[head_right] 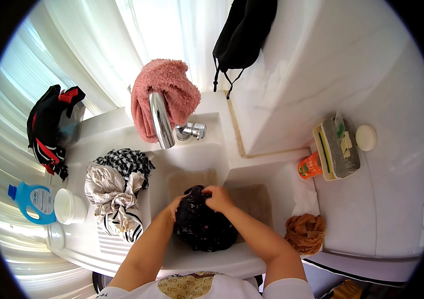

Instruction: The person washes a piece of dark clothing by hand in a sink, repeatedly scrubbing and dunking the garment in soapy water.

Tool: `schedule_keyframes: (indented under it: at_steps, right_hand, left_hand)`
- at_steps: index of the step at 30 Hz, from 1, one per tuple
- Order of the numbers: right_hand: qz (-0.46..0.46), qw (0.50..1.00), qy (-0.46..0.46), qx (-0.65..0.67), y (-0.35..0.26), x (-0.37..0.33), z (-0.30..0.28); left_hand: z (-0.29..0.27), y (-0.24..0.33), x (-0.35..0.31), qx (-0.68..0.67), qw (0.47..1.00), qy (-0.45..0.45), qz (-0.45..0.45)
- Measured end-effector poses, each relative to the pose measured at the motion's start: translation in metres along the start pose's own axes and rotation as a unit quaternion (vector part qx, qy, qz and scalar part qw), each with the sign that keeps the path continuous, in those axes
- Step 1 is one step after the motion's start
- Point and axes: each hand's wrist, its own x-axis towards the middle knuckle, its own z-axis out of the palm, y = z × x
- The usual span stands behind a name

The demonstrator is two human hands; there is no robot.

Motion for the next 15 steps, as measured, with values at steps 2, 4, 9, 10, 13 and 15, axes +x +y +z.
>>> schedule_keyframes:
  at_steps: [2,4,9,10,13,15]
  right_hand:
    - [-0.030,0.989,0.054,0.136,-0.011,0.020,-0.006]
    - [-0.082,0.979,0.113,0.150,-0.014,0.026,-0.004]
    - [-0.178,0.950,0.188,-0.172,0.008,0.030,0.013]
    - [-0.197,0.929,0.196,-0.243,0.012,0.029,0.021]
    - [-0.131,0.909,0.072,-0.389,0.011,0.023,0.033]
    - [-0.078,0.906,0.009,-0.416,0.024,0.026,0.044]
  left_hand:
    - [-0.004,0.001,0.000,-0.025,1.000,-0.001,-0.005]
    - [-0.005,0.007,-0.004,-0.049,0.999,-0.004,-0.009]
    - [-0.002,0.010,-0.021,0.372,0.786,0.347,0.352]
    - [0.001,0.007,-0.022,0.385,0.756,0.345,0.401]
    - [0.024,0.010,-0.032,0.567,0.647,0.342,0.377]
    - [0.021,0.007,-0.014,0.607,0.648,0.316,0.335]
